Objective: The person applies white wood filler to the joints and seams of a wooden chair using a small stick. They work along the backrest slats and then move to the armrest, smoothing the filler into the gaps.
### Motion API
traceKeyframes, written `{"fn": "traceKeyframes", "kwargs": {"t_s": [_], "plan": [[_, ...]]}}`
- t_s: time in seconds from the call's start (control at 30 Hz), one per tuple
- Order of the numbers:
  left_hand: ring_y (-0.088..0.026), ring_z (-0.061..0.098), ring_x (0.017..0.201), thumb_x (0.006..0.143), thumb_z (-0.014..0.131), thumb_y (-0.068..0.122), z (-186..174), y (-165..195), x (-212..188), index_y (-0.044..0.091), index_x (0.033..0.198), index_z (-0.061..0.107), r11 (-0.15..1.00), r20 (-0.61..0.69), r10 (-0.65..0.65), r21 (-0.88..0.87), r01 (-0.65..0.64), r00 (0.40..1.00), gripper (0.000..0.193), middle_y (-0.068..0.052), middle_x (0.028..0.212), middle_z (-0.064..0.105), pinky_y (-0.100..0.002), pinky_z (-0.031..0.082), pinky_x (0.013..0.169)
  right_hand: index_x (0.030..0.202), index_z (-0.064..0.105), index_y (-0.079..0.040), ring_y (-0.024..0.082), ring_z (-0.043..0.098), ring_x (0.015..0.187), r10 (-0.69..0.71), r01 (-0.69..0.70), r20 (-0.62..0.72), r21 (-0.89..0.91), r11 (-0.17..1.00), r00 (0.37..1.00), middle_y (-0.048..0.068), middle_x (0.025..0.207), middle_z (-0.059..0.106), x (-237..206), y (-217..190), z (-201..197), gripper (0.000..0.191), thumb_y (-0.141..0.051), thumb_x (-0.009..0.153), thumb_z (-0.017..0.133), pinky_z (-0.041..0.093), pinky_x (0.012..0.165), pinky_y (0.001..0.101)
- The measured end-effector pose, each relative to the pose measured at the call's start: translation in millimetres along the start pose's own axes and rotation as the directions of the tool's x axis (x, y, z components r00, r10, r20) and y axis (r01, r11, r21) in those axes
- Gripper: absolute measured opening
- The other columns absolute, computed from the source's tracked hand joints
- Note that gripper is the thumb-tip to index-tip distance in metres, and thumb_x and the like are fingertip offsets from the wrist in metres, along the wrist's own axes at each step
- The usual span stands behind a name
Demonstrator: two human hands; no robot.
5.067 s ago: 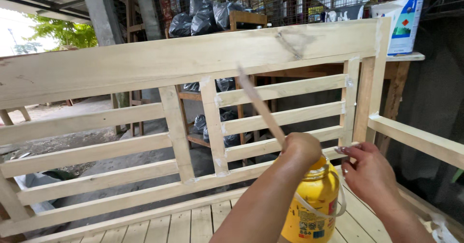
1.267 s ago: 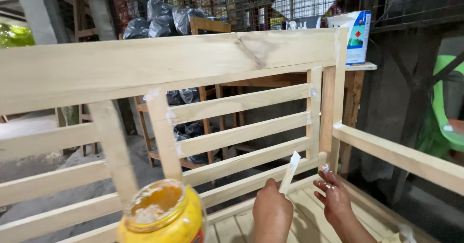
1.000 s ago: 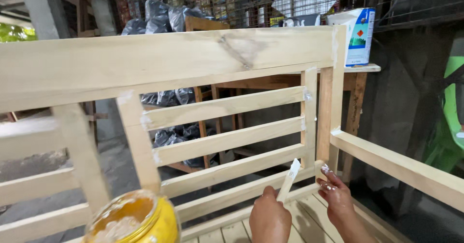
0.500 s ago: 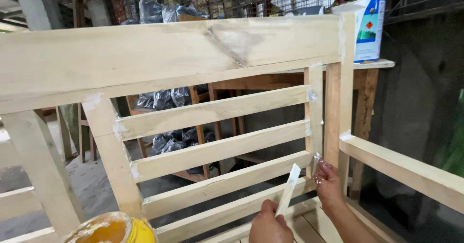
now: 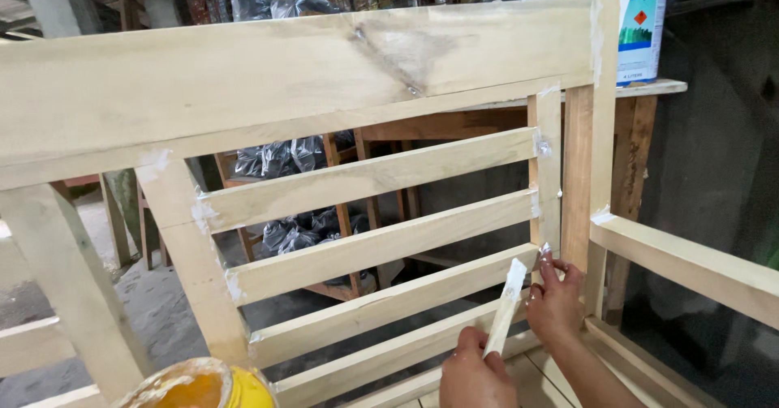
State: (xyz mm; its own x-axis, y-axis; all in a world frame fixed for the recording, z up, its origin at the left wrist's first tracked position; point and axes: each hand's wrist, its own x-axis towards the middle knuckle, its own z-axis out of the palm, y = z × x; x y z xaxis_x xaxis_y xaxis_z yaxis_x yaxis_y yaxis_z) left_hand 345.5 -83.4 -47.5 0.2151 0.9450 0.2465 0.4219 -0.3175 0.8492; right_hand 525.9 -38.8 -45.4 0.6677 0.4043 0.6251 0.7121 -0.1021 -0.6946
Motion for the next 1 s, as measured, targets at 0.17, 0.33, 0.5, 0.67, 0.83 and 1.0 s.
{"fn": "traceKeyframes", "kwargs": {"t_s": [0.17,0.33,0.5,0.67,0.83,1.0], "plan": [[-0.039,0.073,0.093,0.084,0.064,0.008,0.2,14.5,-9.5,0.012,0.104,0.061,0.997,-0.021,0.031,-0.069,-0.032,0.999,0.02,-0.018,0.092,0.075,-0.052,0.054,0.083,0.147,0.052,-0.033,0.027,0.061,0.116,0.125,-0.093,0.104,-0.276,0.957,0.987,0.005,0.147,0.042,-1.1,-7.5,-2.5,0.072,-0.007,0.082,0.07,0.047,0.1,0.045],[-0.038,0.072,0.096,0.083,0.062,0.006,9.8,23.6,-4.9,0.015,0.108,0.064,0.998,-0.056,-0.016,-0.056,0.013,0.998,0.026,-0.018,0.097,0.074,-0.051,0.054,0.084,0.144,0.059,-0.025,0.03,0.062,0.108,-0.125,0.133,0.073,-0.126,0.983,0.99,0.012,0.141,0.049,2.7,17.9,-1.7,0.075,0.006,0.076,0.064,0.052,0.094,0.042],[-0.038,0.072,0.095,0.082,0.064,0.004,20.6,15.8,5.9,0.015,0.106,0.066,0.998,-0.091,-0.002,-0.067,-0.004,0.996,0.026,-0.017,0.095,0.075,-0.051,0.054,0.084,0.131,0.065,-0.019,0.021,0.069,0.093,-0.139,0.113,0.064,0.313,0.943,0.988,0.009,0.143,0.053,9.0,41.2,-1.6,0.054,0.01,0.085,0.056,0.055,0.085,0.0342],[-0.035,0.074,0.094,0.081,0.066,0.003,22.0,4.5,17.2,0.015,0.104,0.067,0.995,-0.092,-0.056,-0.082,0.049,0.994,0.027,-0.013,0.094,0.077,-0.049,0.055,0.082,0.136,0.065,-0.017,0.023,0.064,0.084,-0.068,0.04,0.116,0.233,0.972,0.991,0.01,0.137,0.053,9.6,39.8,-1.3,0.065,0.016,0.081,0.056,0.055,0.08,0.0334],[-0.036,0.074,0.093,0.081,0.066,0.002,21.1,3.5,11.7,0.015,0.107,0.066,0.995,-0.099,-0.016,-0.098,0.006,0.995,0.028,-0.015,0.094,0.076,-0.048,0.056,0.08,0.13,0.071,-0.013,0.028,0.063,0.1,-0.333,0.332,-0.011,0.102,0.938,0.943,0.015,0.139,0.054,1.9,46.9,-3.5,0.063,0.015,0.074,0.058,0.052,0.08,0.0345],[-0.037,0.072,0.094,0.083,0.067,0.005,22.5,18.0,5.4,0.015,0.107,0.066,0.995,-0.04,-0.056,-0.084,0.052,0.998,0.026,-0.016,0.094,0.075,-0.05,0.055,0.082,0.136,0.063,-0.015,0.028,0.069,0.097,-0.092,0.088,0.122,0.033,0.996,0.988,0.009,0.143,0.057,-3.8,48.5,-3.0,0.054,0.005,0.086,0.057,0.054,0.086,0.0356]]}}
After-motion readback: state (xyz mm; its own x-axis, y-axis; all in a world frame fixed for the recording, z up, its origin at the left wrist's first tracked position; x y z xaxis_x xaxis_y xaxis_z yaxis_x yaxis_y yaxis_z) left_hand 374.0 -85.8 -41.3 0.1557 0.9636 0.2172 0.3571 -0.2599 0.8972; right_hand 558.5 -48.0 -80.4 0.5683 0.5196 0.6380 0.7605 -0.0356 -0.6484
